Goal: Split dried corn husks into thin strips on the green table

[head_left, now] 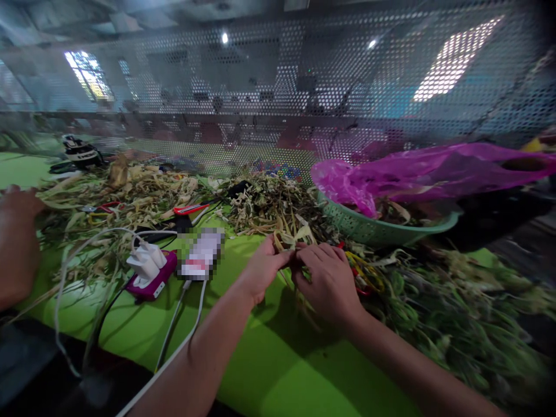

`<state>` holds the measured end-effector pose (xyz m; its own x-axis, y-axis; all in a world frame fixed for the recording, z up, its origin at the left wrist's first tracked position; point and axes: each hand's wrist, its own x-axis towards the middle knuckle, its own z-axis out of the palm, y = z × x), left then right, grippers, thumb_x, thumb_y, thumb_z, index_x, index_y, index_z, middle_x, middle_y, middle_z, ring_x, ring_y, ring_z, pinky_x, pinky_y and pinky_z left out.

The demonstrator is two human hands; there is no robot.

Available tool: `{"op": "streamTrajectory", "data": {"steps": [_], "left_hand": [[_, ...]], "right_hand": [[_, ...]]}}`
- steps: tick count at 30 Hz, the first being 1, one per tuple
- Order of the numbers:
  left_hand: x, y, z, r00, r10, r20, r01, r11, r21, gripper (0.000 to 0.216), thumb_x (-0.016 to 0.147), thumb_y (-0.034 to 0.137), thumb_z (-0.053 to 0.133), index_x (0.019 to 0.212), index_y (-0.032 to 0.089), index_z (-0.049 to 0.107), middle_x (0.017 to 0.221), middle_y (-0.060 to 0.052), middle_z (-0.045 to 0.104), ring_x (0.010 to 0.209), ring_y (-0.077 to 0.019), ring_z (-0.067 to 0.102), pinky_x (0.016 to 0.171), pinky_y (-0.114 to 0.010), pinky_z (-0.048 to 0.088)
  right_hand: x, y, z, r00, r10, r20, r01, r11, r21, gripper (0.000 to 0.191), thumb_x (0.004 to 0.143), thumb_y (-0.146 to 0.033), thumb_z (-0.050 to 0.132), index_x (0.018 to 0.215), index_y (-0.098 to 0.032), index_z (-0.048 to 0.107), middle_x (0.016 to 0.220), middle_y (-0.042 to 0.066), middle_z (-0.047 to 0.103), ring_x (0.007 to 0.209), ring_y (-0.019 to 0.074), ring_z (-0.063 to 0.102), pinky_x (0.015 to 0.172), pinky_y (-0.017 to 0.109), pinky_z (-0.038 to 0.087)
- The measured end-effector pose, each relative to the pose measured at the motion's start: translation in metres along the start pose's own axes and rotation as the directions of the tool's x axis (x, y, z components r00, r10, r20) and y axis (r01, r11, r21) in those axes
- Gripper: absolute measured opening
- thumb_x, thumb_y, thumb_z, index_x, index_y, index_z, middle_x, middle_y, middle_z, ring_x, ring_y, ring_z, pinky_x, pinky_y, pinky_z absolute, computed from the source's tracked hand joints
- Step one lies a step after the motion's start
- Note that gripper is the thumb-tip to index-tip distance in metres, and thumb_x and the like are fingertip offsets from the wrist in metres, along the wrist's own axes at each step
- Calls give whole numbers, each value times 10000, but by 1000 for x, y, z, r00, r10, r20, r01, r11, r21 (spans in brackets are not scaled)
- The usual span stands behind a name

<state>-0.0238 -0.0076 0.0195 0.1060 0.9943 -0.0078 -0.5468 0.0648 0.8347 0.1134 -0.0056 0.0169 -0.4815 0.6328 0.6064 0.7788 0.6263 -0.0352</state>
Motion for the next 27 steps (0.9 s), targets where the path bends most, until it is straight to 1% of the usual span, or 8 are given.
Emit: {"op": "streamTrajectory", "data": {"steps": [3, 8, 15, 18, 20, 23, 25, 27], "left_hand": [[1, 0, -1, 1000, 13, -5, -13, 999, 32, 251, 706, 185, 731, 937, 193, 633, 932, -63, 705, 885, -172, 640, 882, -328, 458], [5, -2, -9, 997, 57, -52, -51, 991, 125, 216, 705, 238, 741, 888, 190, 639, 964, -74, 708, 837, -174, 651, 833, -318, 478], [7, 5, -14, 991, 61, -116, -47, 991, 124, 325, 680, 287, 756, 939, 176, 596, 956, -63, 709, 636, -126, 619, 661, -267, 466], [7, 8, -14, 993, 63, -102, -47, 987, 153, 327, 682, 282, 752, 935, 161, 584, 913, -65, 713, 610, -110, 594, 640, -252, 452], [6, 8, -14, 995, 51, -84, -39, 990, 138, 328, 679, 269, 754, 939, 158, 588, 888, -61, 714, 615, -105, 584, 644, -244, 447], [4, 9, -13, 999, 14, -52, -9, 996, 93, 321, 670, 248, 759, 941, 151, 618, 849, -54, 706, 629, -101, 576, 646, -234, 443], [3, 9, -11, 998, -21, -52, 25, 997, 75, 309, 661, 238, 762, 931, 150, 641, 826, -47, 696, 628, -99, 572, 625, -226, 439], [1, 8, -10, 996, -65, -64, 69, 996, 60, 306, 660, 245, 760, 933, 154, 656, 794, -41, 683, 611, -100, 566, 593, -224, 439]], "right_hand": [[-2, -3, -5, 1000, -26, 13, 26, 999, -18, 47, 799, -155, 551, 775, -189, 572, 788, 49, 653, 785, 212, 497, 758, 368, 297], [-7, -12, -11, 994, -93, 54, 94, 995, -31, 44, 772, -156, 551, 774, -192, 576, 772, 49, 612, 814, 222, 487, 792, 397, 292], [-15, -29, -9, 963, -221, 157, 198, 969, 151, 51, 665, -141, 561, 678, -183, 534, 721, 40, 572, 749, 198, 480, 744, 384, 305], [-12, -30, -18, 956, -240, 166, 193, 946, 260, 72, 726, -165, 575, 673, -189, 534, 693, 15, 571, 731, 184, 498, 753, 382, 310], [-7, -24, -27, 970, -195, 146, 133, 926, 354, 90, 807, -214, 582, 720, -198, 561, 734, 13, 596, 762, 184, 528, 756, 369, 330], [1, -6, -33, 998, 45, 54, -64, 891, 450, 64, 879, -251, 548, 866, -209, 595, 878, 48, 622, 758, 174, 550, 693, 324, 387], [3, 8, -28, 972, 231, 41, -221, 840, 496, 91, 883, -275, 548, 929, -210, 590, 909, 58, 619, 654, 150, 533, 596, 293, 401], [4, 19, -17, 931, 336, 143, -353, 730, 585, 135, 866, -323, 568, 941, -210, 576, 871, 42, 628, 584, 136, 529, 528, 270, 408]]}}
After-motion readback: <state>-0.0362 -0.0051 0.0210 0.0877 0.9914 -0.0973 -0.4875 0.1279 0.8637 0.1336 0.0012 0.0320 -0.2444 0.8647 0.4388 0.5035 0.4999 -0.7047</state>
